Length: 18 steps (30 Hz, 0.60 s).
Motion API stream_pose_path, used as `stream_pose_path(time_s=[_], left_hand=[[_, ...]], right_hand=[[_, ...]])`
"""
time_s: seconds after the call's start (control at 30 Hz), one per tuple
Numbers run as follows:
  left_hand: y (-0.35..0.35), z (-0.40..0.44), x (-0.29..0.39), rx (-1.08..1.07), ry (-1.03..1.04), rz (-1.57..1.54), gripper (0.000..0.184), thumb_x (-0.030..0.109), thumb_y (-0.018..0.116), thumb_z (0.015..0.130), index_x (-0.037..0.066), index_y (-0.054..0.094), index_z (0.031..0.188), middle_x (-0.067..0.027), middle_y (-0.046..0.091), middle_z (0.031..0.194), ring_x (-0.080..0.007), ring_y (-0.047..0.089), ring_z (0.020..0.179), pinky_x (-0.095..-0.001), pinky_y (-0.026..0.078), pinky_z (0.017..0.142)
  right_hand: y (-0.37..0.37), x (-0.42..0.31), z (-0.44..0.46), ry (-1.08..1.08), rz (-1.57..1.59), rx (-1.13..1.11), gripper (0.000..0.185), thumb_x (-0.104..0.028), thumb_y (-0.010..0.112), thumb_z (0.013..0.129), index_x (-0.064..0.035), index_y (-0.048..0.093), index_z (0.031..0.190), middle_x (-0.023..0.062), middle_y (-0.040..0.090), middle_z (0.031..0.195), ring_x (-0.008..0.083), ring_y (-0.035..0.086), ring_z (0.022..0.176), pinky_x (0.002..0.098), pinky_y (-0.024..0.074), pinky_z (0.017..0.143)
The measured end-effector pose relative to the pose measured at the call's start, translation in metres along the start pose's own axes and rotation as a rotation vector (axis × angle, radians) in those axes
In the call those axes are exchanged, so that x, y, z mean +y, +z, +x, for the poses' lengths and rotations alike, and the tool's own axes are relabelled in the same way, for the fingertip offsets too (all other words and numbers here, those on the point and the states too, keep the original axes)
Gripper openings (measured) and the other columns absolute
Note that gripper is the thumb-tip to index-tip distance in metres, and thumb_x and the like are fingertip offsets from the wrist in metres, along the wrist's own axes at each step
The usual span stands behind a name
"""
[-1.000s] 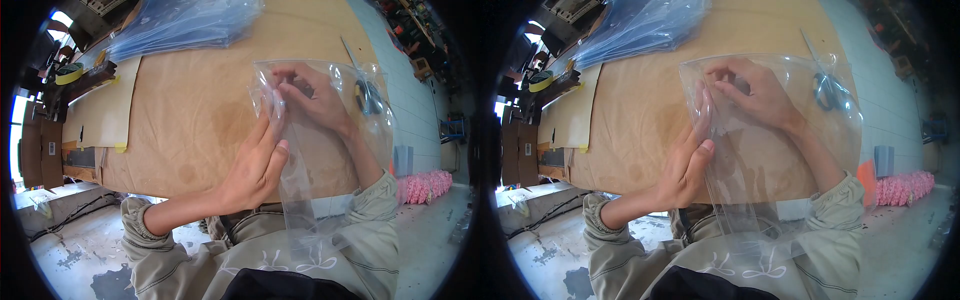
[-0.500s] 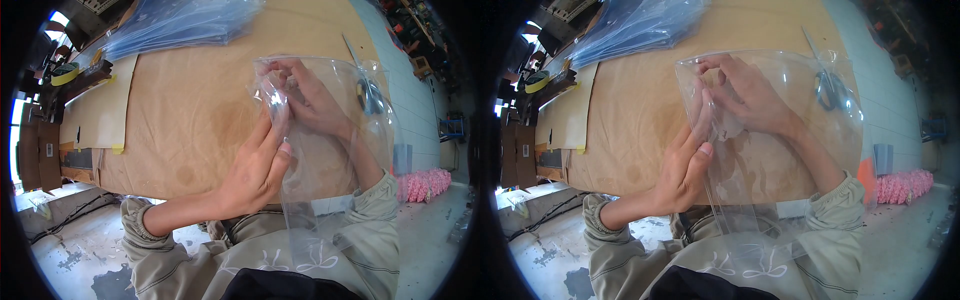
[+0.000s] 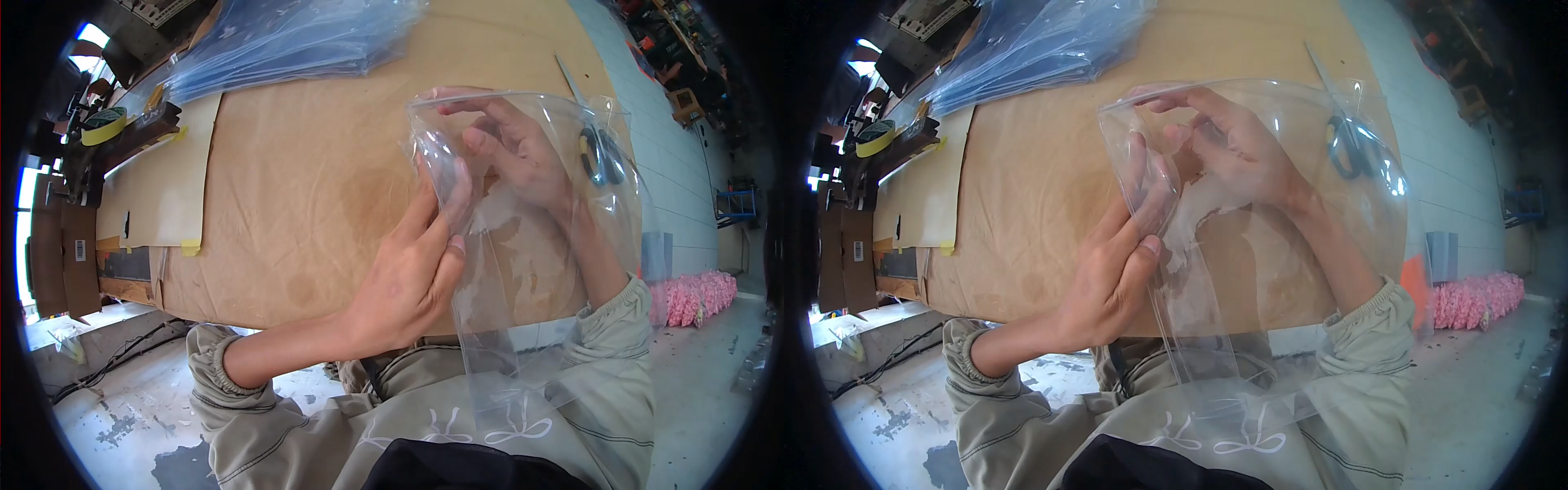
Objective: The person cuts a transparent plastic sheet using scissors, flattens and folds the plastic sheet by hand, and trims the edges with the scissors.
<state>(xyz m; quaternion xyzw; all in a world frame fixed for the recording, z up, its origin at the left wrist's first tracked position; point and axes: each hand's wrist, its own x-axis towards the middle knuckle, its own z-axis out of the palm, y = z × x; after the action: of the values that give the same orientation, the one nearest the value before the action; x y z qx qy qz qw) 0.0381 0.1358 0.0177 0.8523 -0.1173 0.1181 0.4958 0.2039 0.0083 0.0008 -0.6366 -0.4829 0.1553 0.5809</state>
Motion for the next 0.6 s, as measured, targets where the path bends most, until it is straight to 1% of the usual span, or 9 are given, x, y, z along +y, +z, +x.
stream_pose_path(time_s=[0.1,0.2,0.3,0.4,0.47,0.5,0.53,0.6], left_hand=[[-0.006,0.001,0.003,-0.063,-0.087,-0.107,0.051,0.002,0.040,0.088,-0.004,0.033,0.138,-0.0352,0.017,0.144,-0.0538,0.028,0.127,-0.0465,0.036,0.100],[-0.007,-0.001,-0.001,-0.074,-0.045,-0.030,0.049,0.002,0.041,0.088,-0.005,0.036,0.136,-0.0353,0.019,0.144,-0.0530,0.030,0.127,-0.0451,0.038,0.099],[-0.011,-0.001,0.004,-0.083,-0.070,-0.042,0.051,0.005,0.043,0.089,-0.005,0.034,0.138,-0.0359,0.017,0.144,-0.0514,0.026,0.131,-0.0460,0.035,0.101],[-0.008,-0.002,0.011,0.030,-0.072,0.058,0.045,0.008,0.048,0.088,-0.006,0.041,0.130,-0.0371,0.018,0.142,-0.0514,0.023,0.133,-0.0483,0.032,0.102],[-0.008,-0.001,0.011,0.060,-0.133,-0.024,0.035,0.009,0.051,0.087,-0.007,0.047,0.118,-0.0367,0.022,0.139,-0.0518,0.022,0.133,-0.0500,0.030,0.103],[-0.008,-0.001,0.010,0.079,-0.114,-0.021,0.030,0.008,0.053,0.086,-0.007,0.049,0.112,-0.0365,0.024,0.138,-0.0520,0.022,0.132,-0.0505,0.030,0.103],[-0.008,0.000,0.009,0.097,-0.095,-0.019,0.025,0.008,0.054,0.085,-0.007,0.051,0.105,-0.0362,0.026,0.137,-0.0522,0.023,0.132,-0.0510,0.029,0.103],[-0.007,0.002,0.004,0.138,0.040,0.070,0.014,0.006,0.055,0.083,-0.006,0.054,0.092,-0.0354,0.029,0.134,-0.0526,0.025,0.131,-0.0513,0.030,0.102]], right_hand=[[-0.001,-0.011,-0.002,0.244,0.136,-0.027,0.033,-0.012,0.055,0.092,-0.0085,0.053,0.125,0.0025,0.056,0.121,0.0098,0.050,0.109,0.0261,0.0441,0.086],[-0.001,-0.012,0.001,0.186,-0.036,-0.054,0.038,-0.017,0.054,0.092,-0.0048,0.048,0.128,0.0079,0.052,0.130,0.0128,0.047,0.117,0.0296,0.0401,0.092],[-0.006,-0.012,0.002,0.149,-0.011,-0.109,0.039,-0.019,0.055,0.092,-0.0059,0.049,0.128,0.0071,0.052,0.130,0.0128,0.046,0.117,0.0302,0.0385,0.094],[-0.003,-0.010,0.002,0.088,-0.029,-0.096,0.041,-0.021,0.055,0.092,-0.0067,0.048,0.130,0.0066,0.052,0.130,0.0137,0.046,0.117,0.0308,0.0381,0.094],[-0.001,-0.010,0.002,0.063,-0.005,-0.091,0.039,-0.013,0.054,0.090,-0.0083,0.049,0.129,0.0040,0.052,0.130,0.0167,0.048,0.116,0.0317,0.0398,0.096],[0.001,-0.010,0.002,0.051,0.006,-0.089,0.039,-0.009,0.054,0.090,-0.0091,0.050,0.129,0.0027,0.053,0.130,0.0181,0.049,0.116,0.0321,0.0406,0.098],[0.002,-0.010,0.003,0.017,-0.056,-0.088,0.041,-0.010,0.053,0.090,-0.0101,0.049,0.130,0.0038,0.052,0.131,0.0196,0.049,0.117,0.0330,0.0403,0.098],[0.006,-0.009,0.004,-0.046,-0.182,-0.085,0.045,-0.012,0.053,0.089,-0.0121,0.047,0.133,0.0061,0.051,0.132,0.0226,0.049,0.118,0.0348,0.0396,0.099]])
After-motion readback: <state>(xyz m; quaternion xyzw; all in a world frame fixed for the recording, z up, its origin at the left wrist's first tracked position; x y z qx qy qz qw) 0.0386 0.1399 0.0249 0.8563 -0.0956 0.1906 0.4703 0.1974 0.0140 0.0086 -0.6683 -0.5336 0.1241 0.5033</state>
